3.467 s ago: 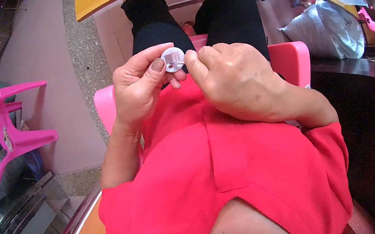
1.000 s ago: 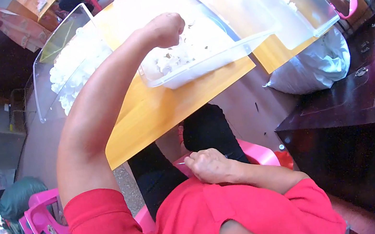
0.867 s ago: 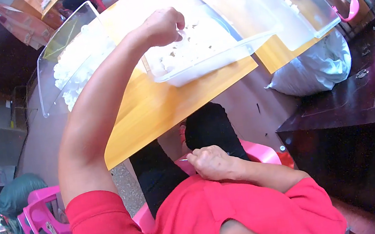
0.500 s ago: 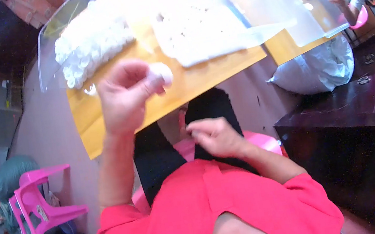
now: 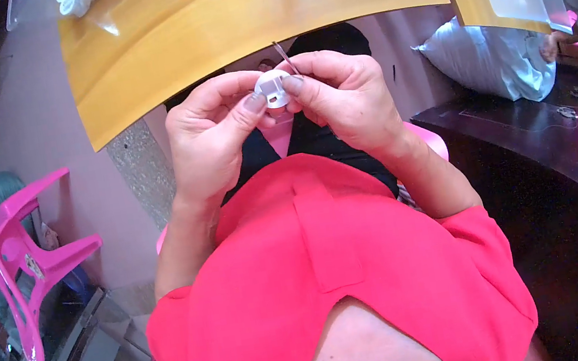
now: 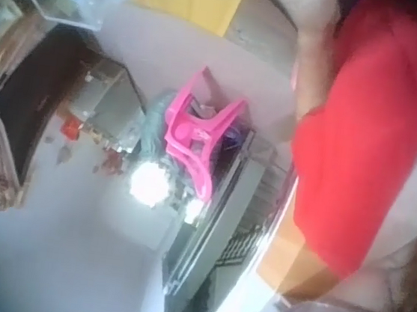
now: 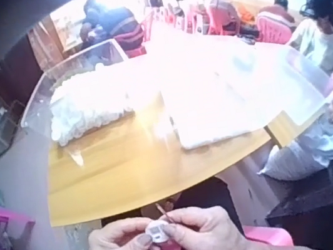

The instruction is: The person cleans small plastic pieces by scraping them with a pointed metal tool, repeatedly picking up new pieces and sorting the finished items into plastic trays.

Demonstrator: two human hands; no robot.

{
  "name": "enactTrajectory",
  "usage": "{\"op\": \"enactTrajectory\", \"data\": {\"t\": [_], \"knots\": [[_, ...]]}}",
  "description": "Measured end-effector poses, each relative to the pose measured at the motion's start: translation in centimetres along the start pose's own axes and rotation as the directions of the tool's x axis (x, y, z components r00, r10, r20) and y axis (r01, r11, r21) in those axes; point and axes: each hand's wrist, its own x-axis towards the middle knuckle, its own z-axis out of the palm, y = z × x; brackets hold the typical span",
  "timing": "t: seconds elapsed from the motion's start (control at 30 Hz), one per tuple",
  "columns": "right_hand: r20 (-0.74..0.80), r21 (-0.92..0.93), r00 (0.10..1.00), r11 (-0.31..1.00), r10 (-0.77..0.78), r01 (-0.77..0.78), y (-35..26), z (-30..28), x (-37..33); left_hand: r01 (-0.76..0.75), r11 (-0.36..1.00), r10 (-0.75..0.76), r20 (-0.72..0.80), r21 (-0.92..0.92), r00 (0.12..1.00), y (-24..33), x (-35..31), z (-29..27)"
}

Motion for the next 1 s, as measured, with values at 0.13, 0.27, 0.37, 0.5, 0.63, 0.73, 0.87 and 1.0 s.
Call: {"op": "enactTrajectory", "data": {"t": [0.13,0.27,0.37,0.5,0.63,0.73,0.87,1.0], "knots": [[0.052,0.038,0.998,0.999,0.023,-0.025,-0.5,0.6,0.0,-0.044,0.995,0.045,0.011,-0.091,0.999,-0.9,-0.5,-0.8],[0.088,0.058,0.996,0.998,0.002,-0.007,-1.2,1.1,-0.2,-0.022,0.972,0.032,0.043,-0.235,0.999,-1.2,-1.0,-0.6],[0.025,-0.402,0.973,0.889,-0.228,0.219,0.1,0.6,-0.7,-0.039,0.973,0.042,0.006,-0.227,0.999,-1.2,-1.1,-1.0],[0.211,-0.586,0.901,0.689,-0.380,0.428,0.1,0.1,-1.9,-0.091,0.971,0.098,0.021,-0.222,0.995,-1.3,-0.9,-1.4],[0.263,-0.683,0.822,0.504,-0.506,0.529,0.8,0.7,-1.7,-0.073,0.995,0.071,-0.035,-0.072,0.997,-1.3,-1.1,-0.9],[0.280,-0.710,0.832,0.480,-0.479,0.515,1.1,0.8,-1.6,-0.052,0.995,0.045,-0.081,-0.085,0.996,-1.1,-1.3,-0.6],[0.294,-0.729,0.838,0.459,-0.460,0.507,1.0,0.6,-1.6,-0.026,0.986,0.018,-0.046,-0.165,0.999,-1.2,-1.3,-1.1],[0.319,-0.744,0.854,0.450,-0.410,0.494,1.4,0.5,-1.9,-0.058,0.988,0.052,-0.048,-0.140,0.997,-1.6,-1.5,-1.7]]}}
